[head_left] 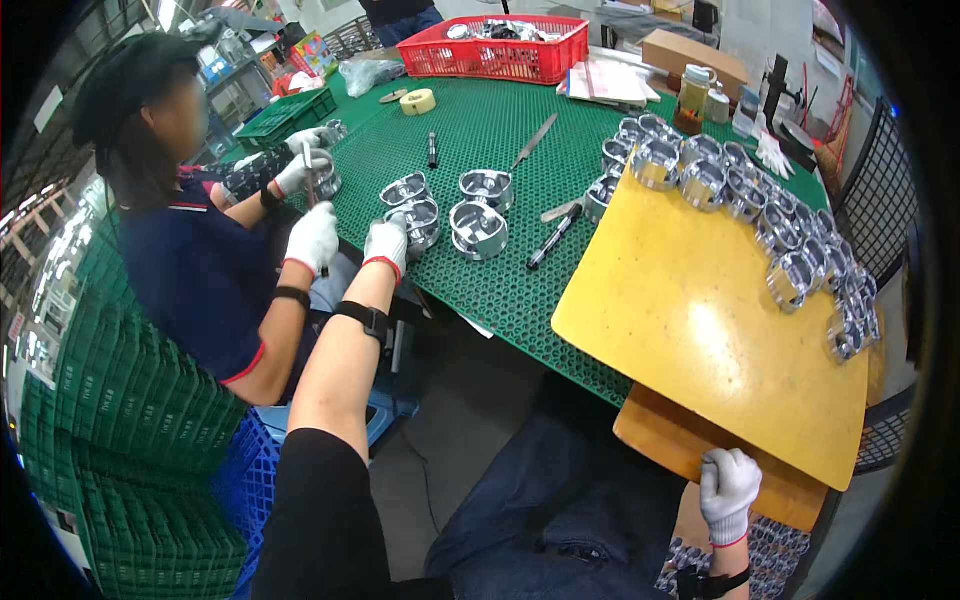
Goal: Manually installing or adjusting piston rings on a metal engine piston at an assembly station.
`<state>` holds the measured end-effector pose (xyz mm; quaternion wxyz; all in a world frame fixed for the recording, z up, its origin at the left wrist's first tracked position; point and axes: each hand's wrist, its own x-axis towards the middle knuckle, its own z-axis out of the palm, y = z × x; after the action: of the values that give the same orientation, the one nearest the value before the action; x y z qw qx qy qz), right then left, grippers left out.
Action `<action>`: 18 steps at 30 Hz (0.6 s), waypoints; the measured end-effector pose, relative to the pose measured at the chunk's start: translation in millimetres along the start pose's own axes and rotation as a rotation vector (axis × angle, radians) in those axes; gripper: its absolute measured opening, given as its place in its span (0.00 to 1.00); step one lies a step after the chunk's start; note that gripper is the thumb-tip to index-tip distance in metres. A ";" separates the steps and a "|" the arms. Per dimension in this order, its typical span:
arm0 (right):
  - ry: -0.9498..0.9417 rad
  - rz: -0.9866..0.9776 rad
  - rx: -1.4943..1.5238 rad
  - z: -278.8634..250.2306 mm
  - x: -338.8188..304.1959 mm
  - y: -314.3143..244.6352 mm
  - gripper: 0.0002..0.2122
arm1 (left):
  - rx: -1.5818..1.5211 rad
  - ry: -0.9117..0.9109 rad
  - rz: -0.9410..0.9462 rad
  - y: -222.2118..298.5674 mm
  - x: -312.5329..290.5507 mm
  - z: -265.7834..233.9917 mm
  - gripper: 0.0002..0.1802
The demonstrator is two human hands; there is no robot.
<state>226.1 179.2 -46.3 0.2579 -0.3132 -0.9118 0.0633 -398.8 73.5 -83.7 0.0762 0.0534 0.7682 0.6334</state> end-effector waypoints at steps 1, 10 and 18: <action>-0.001 -0.003 0.014 2.0 1.5 -2.2 0.03 | 0.106 0.033 0.044 -6.1 10.1 -5.2 0.17; 0.052 -0.038 -0.047 -8.9 5.0 0.0 0.06 | 1.007 -0.085 0.675 27.1 -34.4 -3.7 0.27; -0.209 0.117 -0.024 -26.6 9.2 0.7 0.08 | -0.192 -0.387 0.549 95.7 -209.3 14.7 0.22</action>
<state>233.9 184.1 -19.7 0.1534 -0.3605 -0.9146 0.0996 -191.8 68.6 17.9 0.0518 0.3696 0.6336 0.6777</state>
